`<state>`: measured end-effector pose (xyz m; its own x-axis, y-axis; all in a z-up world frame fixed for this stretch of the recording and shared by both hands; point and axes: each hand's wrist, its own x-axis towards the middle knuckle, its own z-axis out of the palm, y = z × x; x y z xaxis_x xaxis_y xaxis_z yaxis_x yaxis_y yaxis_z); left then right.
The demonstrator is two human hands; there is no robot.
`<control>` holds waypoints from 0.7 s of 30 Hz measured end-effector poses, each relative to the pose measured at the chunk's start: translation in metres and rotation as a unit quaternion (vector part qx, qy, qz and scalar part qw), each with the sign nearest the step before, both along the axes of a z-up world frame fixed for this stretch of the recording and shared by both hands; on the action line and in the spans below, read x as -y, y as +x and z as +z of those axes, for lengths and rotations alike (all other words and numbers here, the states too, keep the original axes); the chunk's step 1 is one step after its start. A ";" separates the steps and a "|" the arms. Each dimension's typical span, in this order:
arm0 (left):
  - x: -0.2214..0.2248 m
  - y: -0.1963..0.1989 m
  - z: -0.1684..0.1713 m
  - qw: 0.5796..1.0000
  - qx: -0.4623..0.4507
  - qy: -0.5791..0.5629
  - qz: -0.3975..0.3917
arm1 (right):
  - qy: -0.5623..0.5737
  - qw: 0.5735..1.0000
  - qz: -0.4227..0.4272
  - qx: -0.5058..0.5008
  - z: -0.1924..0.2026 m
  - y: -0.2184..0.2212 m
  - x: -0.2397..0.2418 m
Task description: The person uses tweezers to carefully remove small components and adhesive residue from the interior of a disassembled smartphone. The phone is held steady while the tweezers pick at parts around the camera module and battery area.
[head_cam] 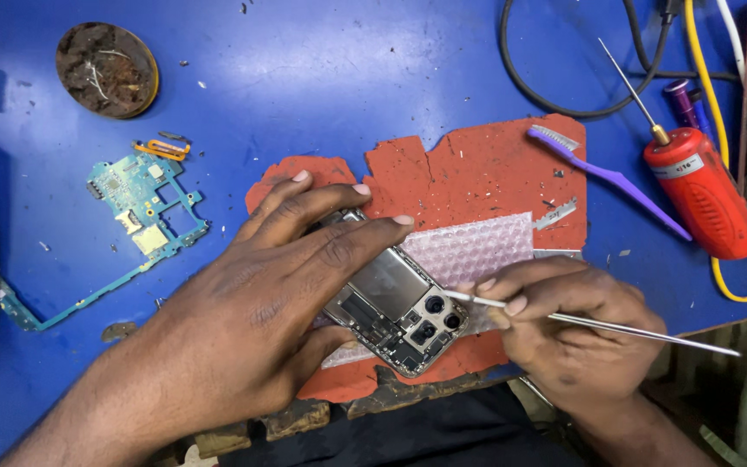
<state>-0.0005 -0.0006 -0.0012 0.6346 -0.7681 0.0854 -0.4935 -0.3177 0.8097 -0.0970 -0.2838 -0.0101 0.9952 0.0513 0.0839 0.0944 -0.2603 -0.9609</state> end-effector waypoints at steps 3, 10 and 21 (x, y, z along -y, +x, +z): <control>-0.001 0.000 -0.001 1.000 0.010 0.000 0.005 | -0.087 0.995 0.015 0.036 0.001 0.003 -0.003; -0.001 -0.001 -0.002 1.000 0.002 -0.004 0.001 | -0.147 0.988 0.016 0.050 0.005 0.008 -0.009; 0.000 0.000 -0.003 1.000 0.003 -0.001 0.002 | -0.155 0.987 0.024 0.046 0.005 0.009 -0.010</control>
